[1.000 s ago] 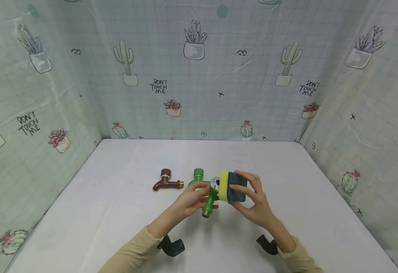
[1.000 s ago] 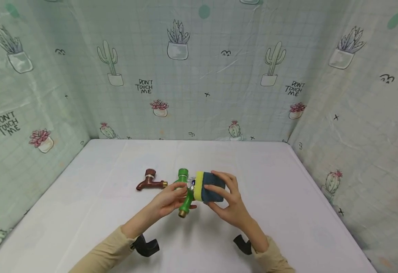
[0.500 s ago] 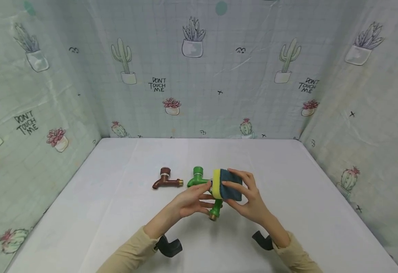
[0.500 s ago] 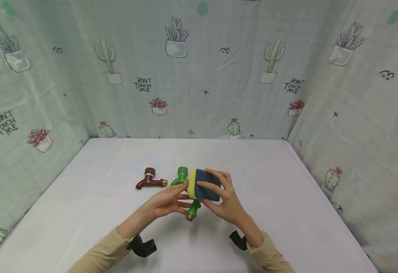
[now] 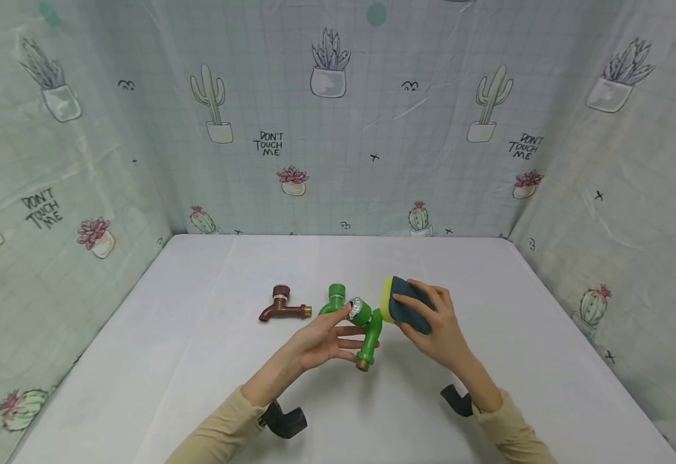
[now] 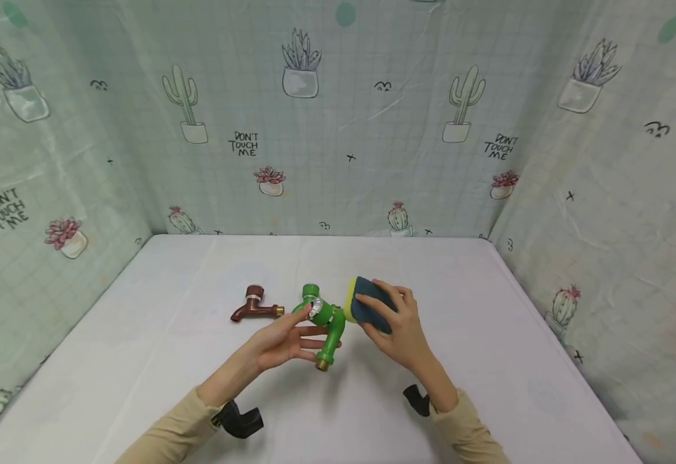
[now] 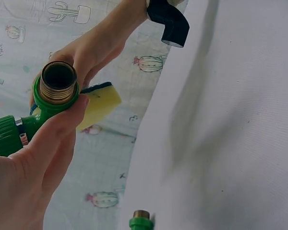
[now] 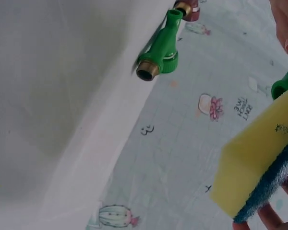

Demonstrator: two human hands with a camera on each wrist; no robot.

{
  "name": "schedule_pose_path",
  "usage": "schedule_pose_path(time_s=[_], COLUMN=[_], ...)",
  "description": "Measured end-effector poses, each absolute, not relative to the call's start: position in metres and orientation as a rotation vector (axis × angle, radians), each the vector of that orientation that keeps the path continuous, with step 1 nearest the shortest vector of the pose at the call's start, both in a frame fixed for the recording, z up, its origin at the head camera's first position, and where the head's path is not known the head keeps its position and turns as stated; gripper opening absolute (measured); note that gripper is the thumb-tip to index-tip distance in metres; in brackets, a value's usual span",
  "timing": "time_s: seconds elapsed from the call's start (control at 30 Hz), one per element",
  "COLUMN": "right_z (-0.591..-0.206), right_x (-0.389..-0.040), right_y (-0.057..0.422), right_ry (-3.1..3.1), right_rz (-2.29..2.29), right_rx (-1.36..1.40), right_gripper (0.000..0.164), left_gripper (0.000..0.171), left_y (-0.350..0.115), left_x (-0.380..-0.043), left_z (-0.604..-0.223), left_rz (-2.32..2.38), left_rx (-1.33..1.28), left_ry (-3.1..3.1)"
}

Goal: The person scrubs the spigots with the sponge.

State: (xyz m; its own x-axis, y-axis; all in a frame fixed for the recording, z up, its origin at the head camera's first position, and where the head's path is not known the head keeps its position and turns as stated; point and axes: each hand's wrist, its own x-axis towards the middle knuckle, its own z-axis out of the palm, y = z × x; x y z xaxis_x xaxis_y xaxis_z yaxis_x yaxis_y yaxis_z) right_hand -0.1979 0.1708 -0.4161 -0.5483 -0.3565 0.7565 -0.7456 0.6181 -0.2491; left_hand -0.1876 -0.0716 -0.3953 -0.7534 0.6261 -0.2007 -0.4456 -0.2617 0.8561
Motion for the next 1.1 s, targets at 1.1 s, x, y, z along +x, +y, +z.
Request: schedule_pose_path(time_s=[1.1], right_z=[-0.416], right_x=[-0.199], right_y=[0.172], right_ry=[-2.068], right_rz=[0.527], right_rx=[0.851], right_gripper=[0.035], left_gripper=[0.059], left_y=[-0.073], left_x=[-0.192], left_z=[-0.39], left_rz=[2.174], left_rx=[0.273], left_ry=[1.245])
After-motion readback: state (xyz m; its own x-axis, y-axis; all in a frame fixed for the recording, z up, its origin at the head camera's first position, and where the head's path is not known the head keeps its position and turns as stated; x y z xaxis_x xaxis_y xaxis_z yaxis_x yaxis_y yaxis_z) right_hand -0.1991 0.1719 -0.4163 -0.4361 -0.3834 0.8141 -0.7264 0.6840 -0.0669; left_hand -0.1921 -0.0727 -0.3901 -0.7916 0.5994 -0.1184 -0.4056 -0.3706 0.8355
